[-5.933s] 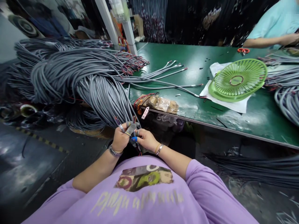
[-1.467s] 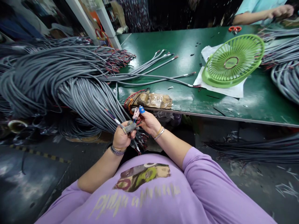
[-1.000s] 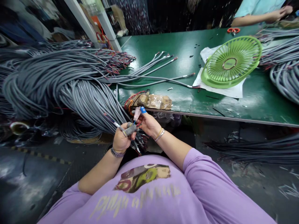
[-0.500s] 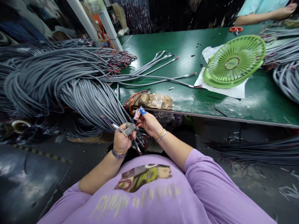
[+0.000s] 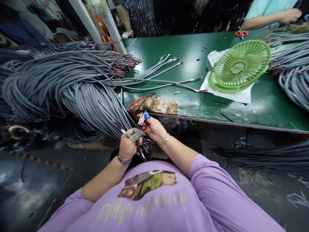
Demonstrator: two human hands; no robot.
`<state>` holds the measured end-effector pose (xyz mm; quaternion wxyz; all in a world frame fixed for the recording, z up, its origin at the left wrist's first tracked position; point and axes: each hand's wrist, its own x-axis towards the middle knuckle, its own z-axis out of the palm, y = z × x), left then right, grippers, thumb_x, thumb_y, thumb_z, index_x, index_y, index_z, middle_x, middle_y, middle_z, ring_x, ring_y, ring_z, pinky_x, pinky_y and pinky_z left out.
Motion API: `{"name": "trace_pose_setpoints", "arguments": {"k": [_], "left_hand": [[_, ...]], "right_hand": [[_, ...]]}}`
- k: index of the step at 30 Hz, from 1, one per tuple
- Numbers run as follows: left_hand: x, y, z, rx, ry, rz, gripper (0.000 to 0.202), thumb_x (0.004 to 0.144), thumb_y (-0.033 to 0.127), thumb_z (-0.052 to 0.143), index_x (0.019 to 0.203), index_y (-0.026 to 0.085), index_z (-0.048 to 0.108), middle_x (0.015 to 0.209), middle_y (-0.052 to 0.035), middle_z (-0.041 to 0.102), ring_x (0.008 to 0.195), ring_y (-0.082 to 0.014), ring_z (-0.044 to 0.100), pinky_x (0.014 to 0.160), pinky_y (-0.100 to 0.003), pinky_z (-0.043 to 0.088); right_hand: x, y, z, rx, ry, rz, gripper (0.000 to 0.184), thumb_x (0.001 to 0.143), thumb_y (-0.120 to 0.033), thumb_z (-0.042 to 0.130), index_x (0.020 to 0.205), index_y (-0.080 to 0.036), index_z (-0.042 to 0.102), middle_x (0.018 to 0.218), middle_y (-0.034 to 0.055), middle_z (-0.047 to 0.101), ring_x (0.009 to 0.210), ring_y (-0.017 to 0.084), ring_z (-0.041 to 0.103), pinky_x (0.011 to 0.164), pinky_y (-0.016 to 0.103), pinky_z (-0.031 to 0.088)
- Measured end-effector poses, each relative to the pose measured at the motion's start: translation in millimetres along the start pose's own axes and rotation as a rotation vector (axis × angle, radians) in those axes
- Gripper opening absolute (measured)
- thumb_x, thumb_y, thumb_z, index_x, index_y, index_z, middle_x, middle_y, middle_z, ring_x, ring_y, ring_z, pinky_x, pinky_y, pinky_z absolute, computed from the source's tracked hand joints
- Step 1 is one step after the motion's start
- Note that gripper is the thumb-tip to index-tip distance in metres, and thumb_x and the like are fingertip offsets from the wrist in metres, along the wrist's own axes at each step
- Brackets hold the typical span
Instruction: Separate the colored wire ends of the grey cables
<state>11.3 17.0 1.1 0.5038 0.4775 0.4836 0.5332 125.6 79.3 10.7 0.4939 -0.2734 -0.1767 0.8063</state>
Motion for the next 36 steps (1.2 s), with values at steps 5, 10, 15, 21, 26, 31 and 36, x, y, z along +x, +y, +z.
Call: {"name": "trace_pose_setpoints", "arguments": {"k": [5,10,15,21,26,31,36], "left_hand": [[-0.2,0.7,0.2,-0.007,0.008,0.016,0.033,0.081,0.035,0.068,0.056,0.017,0.057,0.046,0.0033,0.053,0.041,-0.007,0.044,0.044,-0.022,0.032],[0.1,2.5,0.8,-0.021,0.003,0.024,0.033,0.082,0.035,0.067,0.056,0.017,0.057,0.046,0.0033,0.053,0.042,-0.0069,0.044,0.045,-0.021,0.034],[1.5,4.0,1.1,-0.012,0.005,-0.013,0.035,0.08,0.038,0.068,0.055,0.017,0.056,0.045,0.0029,0.053,0.041,-0.0067,0.043,0.043,-0.021,0.032],[2.3,5.9,0.7,0.014,0.002,-0.023,0.036,0.078,0.04,0.069,0.054,0.017,0.056,0.045,0.0028,0.052,0.04,-0.007,0.043,0.043,-0.021,0.032],[1.0,8.5,-0.7,0.087,-0.012,0.054,0.036,0.08,0.039,0.068,0.054,0.017,0.057,0.046,0.0024,0.052,0.043,-0.0075,0.044,0.046,-0.022,0.034],[2.0,8.3,-2.4,0.128,-0.033,0.075,0.038,0.081,0.038,0.067,0.052,0.017,0.055,0.047,0.0022,0.051,0.044,-0.0076,0.043,0.047,-0.022,0.034],[3.3,7.3,-3.6,0.184,-0.077,0.072,0.039,0.082,0.037,0.066,0.051,0.017,0.055,0.047,0.0022,0.05,0.045,-0.0077,0.043,0.048,-0.022,0.034]], "right_hand": [[0.0,0.2,-1.1,0.014,-0.025,0.009,0.035,0.073,-0.048,0.079,0.071,-0.016,0.063,0.056,-0.0042,0.054,0.052,0.007,0.04,0.05,0.021,0.034],[0.9,1.4,-3.2,0.007,-0.031,0.002,0.037,0.073,-0.05,0.077,0.071,-0.017,0.062,0.056,-0.0039,0.055,0.052,0.008,0.04,0.05,0.021,0.035],[0.9,1.9,-3.2,0.022,-0.032,0.013,0.037,0.073,-0.05,0.078,0.072,-0.016,0.063,0.057,-0.0035,0.055,0.053,0.008,0.041,0.051,0.021,0.035],[-1.5,1.4,-0.1,0.02,-0.009,0.017,0.037,0.074,-0.049,0.077,0.069,-0.016,0.063,0.057,-0.0035,0.053,0.053,0.008,0.04,0.051,0.022,0.034],[-0.4,2.5,-0.8,0.065,-0.007,0.012,0.035,0.072,-0.047,0.079,0.078,-0.015,0.068,0.062,-0.0027,0.058,0.054,0.008,0.042,0.051,0.021,0.034],[1.6,3.6,-1.6,0.064,0.012,0.011,0.037,0.068,-0.048,0.082,0.073,-0.014,0.067,0.059,-0.0029,0.058,0.053,0.007,0.043,0.051,0.02,0.035],[1.7,3.6,-1.4,0.018,0.054,0.002,0.036,0.069,-0.048,0.081,0.074,-0.015,0.066,0.058,-0.0036,0.057,0.052,0.007,0.044,0.05,0.02,0.035]]}}
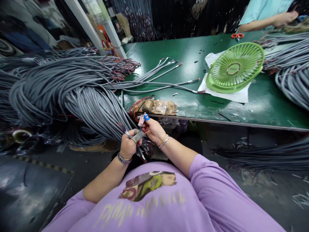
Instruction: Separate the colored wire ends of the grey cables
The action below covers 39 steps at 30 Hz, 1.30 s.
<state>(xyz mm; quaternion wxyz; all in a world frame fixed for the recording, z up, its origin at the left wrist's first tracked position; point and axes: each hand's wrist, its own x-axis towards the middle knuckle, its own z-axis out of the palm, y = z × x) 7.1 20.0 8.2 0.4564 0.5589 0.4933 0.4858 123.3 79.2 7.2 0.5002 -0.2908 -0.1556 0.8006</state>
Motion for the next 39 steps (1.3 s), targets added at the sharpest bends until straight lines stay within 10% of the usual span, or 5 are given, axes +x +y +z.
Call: {"name": "trace_pose_setpoints", "arguments": {"k": [29,39], "left_hand": [[-14,5,-1.1,-0.084,0.111,0.018,0.036,0.08,0.038,0.068,0.052,0.017,0.057,0.047,0.0014,0.053,0.044,-0.0078,0.044,0.047,-0.022,0.035],[-5,13,-10.7,-0.291,0.106,-0.231,0.026,0.071,0.036,0.072,0.059,0.016,0.061,0.041,0.0016,0.053,0.035,-0.0071,0.042,0.037,-0.019,0.028]], "right_hand": [[-6,-12,-1,0.007,-0.068,0.131,0.037,0.08,-0.054,0.069,0.084,-0.017,0.067,0.069,0.0004,0.065,0.057,0.01,0.052,0.051,0.021,0.039],[-10,-6,-6,-0.214,-0.11,-0.065,0.031,0.074,-0.045,0.075,0.078,-0.016,0.068,0.07,-0.0015,0.06,0.057,0.007,0.049,0.052,0.02,0.039]]}}
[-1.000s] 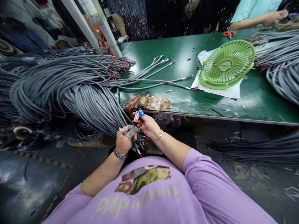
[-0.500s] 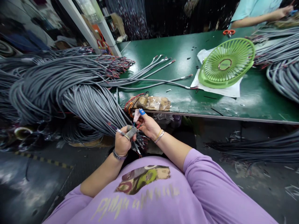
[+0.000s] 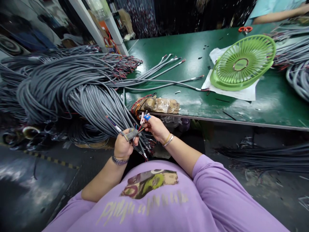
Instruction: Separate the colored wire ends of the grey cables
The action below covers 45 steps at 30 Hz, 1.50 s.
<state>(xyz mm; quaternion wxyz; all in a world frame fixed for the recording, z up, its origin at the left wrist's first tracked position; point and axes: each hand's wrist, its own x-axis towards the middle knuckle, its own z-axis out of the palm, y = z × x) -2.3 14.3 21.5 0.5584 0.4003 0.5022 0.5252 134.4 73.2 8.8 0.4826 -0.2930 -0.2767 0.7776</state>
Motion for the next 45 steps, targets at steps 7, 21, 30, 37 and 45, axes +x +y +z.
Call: {"name": "trace_pose_setpoints", "arguments": {"k": [7,21,30,37,45], "left_hand": [[0,-1,5.3,0.022,-0.036,-0.008,0.026,0.07,0.037,0.072,0.06,0.014,0.064,0.041,0.001,0.054,0.035,-0.0071,0.042,0.037,-0.02,0.031],[6,-3,13.7,0.045,-0.043,0.02,0.026,0.073,0.034,0.07,0.058,0.016,0.06,0.041,0.0025,0.053,0.035,-0.0067,0.042,0.038,-0.019,0.031],[-8,-15,-1.0,0.123,-0.041,0.176,0.032,0.081,0.035,0.067,0.056,0.016,0.061,0.047,0.0015,0.056,0.043,-0.0073,0.046,0.044,-0.021,0.034],[-13,-25,-15.7,0.244,-0.052,0.216,0.035,0.082,0.036,0.068,0.055,0.016,0.061,0.05,0.0008,0.057,0.046,-0.0082,0.047,0.048,-0.022,0.037],[-16,-19,-12.6,0.411,-0.094,0.221,0.031,0.077,0.036,0.071,0.055,0.016,0.061,0.05,0.0006,0.058,0.048,-0.0097,0.05,0.05,-0.023,0.041]], "right_hand": [[13,5,-4,0.119,-0.055,0.004,0.037,0.075,-0.051,0.075,0.081,-0.015,0.07,0.069,0.0005,0.064,0.059,0.008,0.052,0.055,0.022,0.044],[15,2,4,0.205,0.025,0.048,0.038,0.075,-0.05,0.076,0.074,-0.014,0.066,0.06,-0.0011,0.06,0.054,0.008,0.049,0.048,0.02,0.038],[6,0,-6,0.23,-0.037,0.195,0.047,0.083,-0.063,0.06,0.085,-0.016,0.065,0.073,0.0001,0.064,0.056,0.008,0.05,0.053,0.021,0.044],[-13,-8,-26,-0.147,-0.241,0.284,0.039,0.072,-0.049,0.078,0.087,-0.014,0.068,0.084,0.0043,0.067,0.064,0.009,0.056,0.058,0.021,0.048],[-28,-5,-11,-0.543,-0.23,0.01,0.037,0.057,-0.038,0.087,0.074,-0.013,0.065,0.067,-0.0027,0.06,0.063,0.009,0.05,0.06,0.023,0.041]]}}
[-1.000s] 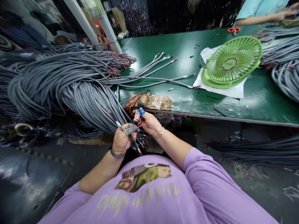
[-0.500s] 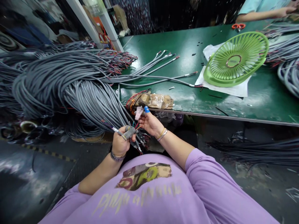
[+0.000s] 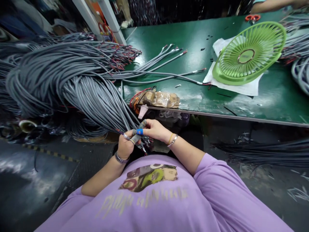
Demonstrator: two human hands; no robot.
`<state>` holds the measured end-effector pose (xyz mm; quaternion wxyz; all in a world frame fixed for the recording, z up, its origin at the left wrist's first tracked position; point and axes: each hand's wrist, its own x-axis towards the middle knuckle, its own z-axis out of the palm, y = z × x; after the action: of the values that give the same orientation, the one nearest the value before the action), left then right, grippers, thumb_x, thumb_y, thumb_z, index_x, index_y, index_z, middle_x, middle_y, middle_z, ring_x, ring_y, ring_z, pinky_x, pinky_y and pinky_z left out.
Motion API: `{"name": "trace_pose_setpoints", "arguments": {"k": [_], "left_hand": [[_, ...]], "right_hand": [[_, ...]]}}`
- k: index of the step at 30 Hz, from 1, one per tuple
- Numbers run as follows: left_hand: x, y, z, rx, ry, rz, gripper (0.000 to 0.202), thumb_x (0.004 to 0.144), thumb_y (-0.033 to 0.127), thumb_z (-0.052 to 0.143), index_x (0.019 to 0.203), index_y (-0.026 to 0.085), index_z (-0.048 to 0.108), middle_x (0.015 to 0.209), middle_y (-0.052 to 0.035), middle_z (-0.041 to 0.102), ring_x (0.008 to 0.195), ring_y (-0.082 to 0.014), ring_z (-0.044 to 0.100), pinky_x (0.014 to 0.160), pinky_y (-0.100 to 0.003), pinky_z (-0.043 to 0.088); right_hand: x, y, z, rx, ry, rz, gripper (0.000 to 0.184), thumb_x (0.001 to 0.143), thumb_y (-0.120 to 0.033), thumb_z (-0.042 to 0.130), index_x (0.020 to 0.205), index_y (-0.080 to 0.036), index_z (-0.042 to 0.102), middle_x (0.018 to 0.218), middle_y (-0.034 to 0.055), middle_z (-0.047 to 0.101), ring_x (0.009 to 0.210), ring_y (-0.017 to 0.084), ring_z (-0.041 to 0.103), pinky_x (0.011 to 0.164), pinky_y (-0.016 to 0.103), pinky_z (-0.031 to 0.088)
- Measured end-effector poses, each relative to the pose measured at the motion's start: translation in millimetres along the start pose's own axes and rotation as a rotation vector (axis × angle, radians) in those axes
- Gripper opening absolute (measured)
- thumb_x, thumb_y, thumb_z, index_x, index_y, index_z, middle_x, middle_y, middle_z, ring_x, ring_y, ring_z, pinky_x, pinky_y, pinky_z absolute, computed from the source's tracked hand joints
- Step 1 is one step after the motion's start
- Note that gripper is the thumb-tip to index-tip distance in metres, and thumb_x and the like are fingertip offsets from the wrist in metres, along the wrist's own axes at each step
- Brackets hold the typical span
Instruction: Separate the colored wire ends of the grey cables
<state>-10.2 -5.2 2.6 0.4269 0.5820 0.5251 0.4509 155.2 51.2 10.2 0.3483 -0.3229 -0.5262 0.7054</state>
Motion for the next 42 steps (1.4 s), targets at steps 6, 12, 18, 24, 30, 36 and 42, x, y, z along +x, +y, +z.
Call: {"name": "trace_pose_setpoints", "arguments": {"k": [6,12,18,24,30,36,42], "left_hand": [[0,6,-3.5,-0.009,-0.079,-0.051,0.035,0.08,0.032,0.067,0.051,0.016,0.057,0.047,0.0013,0.054,0.046,-0.0082,0.047,0.049,-0.022,0.037],[1,3,-7.6,-0.097,-0.053,-0.079,0.037,0.081,0.032,0.067,0.049,0.016,0.056,0.045,0.0014,0.052,0.044,-0.0079,0.043,0.048,-0.023,0.034],[3,-5,-7.4,-0.074,-0.055,-0.089,0.035,0.08,0.032,0.067,0.05,0.017,0.057,0.046,0.0011,0.053,0.045,-0.0085,0.045,0.048,-0.023,0.035],[4,-3,-6.7,-0.025,-0.077,-0.106,0.035,0.08,0.033,0.067,0.05,0.016,0.057,0.046,0.0008,0.054,0.044,-0.0086,0.047,0.048,-0.022,0.038],[12,1,-10.2,0.025,-0.24,-0.204,0.032,0.076,0.032,0.069,0.051,0.015,0.06,0.045,-0.0008,0.058,0.042,-0.0091,0.05,0.047,-0.022,0.04],[14,4,-11.4,-0.015,-0.318,-0.251,0.038,0.079,0.037,0.066,0.048,0.015,0.061,0.044,-0.0018,0.057,0.041,-0.0088,0.049,0.047,-0.022,0.04],[12,2,-9.4,-0.16,-0.067,-0.211,0.039,0.079,0.04,0.066,0.049,0.015,0.064,0.046,-0.0034,0.06,0.04,-0.0094,0.05,0.044,-0.022,0.04]], "right_hand": [[9,11,-3,0.141,0.158,0.053,0.027,0.064,-0.035,0.081,0.073,-0.014,0.068,0.065,-0.0012,0.064,0.058,0.007,0.051,0.058,0.021,0.041],[11,10,-30,0.334,0.326,0.179,0.02,0.075,-0.032,0.076,0.08,-0.016,0.066,0.071,0.0002,0.066,0.055,0.006,0.052,0.052,0.018,0.044],[0,3,-19,0.141,0.039,0.202,0.036,0.073,-0.048,0.077,0.082,-0.015,0.067,0.081,0.005,0.07,0.064,0.009,0.057,0.053,0.019,0.046],[6,9,-2,0.044,-0.003,0.052,0.038,0.061,-0.043,0.084,0.075,-0.014,0.064,0.064,-0.0027,0.06,0.057,0.008,0.047,0.054,0.021,0.039],[8,14,7,-0.144,0.052,-0.125,0.027,0.07,-0.041,0.075,0.07,-0.016,0.065,0.068,0.0002,0.06,0.063,0.012,0.05,0.061,0.026,0.042],[5,12,12,-0.14,0.219,-0.209,0.03,0.074,-0.046,0.072,0.072,-0.017,0.066,0.072,0.0007,0.061,0.068,0.013,0.052,0.066,0.027,0.044],[-1,15,4,0.116,0.163,-0.055,0.042,0.072,-0.056,0.073,0.087,-0.017,0.067,0.079,0.001,0.063,0.067,0.01,0.052,0.063,0.024,0.044]]}}
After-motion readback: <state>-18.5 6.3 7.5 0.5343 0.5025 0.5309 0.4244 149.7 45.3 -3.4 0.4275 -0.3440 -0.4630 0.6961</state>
